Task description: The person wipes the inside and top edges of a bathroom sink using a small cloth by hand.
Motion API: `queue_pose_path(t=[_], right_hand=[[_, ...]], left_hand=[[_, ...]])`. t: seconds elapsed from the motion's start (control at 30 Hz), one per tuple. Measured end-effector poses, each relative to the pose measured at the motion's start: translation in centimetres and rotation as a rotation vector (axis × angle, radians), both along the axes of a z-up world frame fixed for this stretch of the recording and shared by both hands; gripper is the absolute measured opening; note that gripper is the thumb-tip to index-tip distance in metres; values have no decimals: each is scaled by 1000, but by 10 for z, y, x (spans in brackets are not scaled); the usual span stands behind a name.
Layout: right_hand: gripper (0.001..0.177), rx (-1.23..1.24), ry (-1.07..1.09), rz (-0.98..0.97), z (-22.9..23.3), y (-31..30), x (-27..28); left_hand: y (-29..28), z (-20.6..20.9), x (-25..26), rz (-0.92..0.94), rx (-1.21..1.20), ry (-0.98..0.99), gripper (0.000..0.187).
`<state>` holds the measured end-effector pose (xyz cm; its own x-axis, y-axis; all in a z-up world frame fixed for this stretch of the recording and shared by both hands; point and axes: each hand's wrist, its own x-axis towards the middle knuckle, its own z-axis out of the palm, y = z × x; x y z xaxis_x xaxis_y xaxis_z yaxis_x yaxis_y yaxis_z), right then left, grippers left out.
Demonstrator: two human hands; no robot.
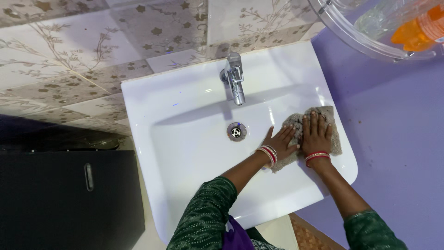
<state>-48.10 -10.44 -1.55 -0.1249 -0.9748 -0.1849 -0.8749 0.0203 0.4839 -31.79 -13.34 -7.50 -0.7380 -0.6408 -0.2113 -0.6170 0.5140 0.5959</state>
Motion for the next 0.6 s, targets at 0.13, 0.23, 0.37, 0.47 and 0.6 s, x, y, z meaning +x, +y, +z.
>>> queue_pose_path(t=[0.13,0.23,0.37,0.47,0.6], right_hand=[[79,-4,-295,163,-41,-69,21],[77,8,-470,133,-65,-75,54],[85,358,-482,322,-44,-13,63],[80,497,-328,207,-8,40,47],[72,254,-152,106,5,45,23]], left_hand=[[-42,-15,35,201,-18,-75,79],[-35,-20,76,211,-10,-119,81],[25,-10,113,106,31,-141,83],[66,0,105,-44,110,-143,85],[60,0,64,-66,65,-62,84]])
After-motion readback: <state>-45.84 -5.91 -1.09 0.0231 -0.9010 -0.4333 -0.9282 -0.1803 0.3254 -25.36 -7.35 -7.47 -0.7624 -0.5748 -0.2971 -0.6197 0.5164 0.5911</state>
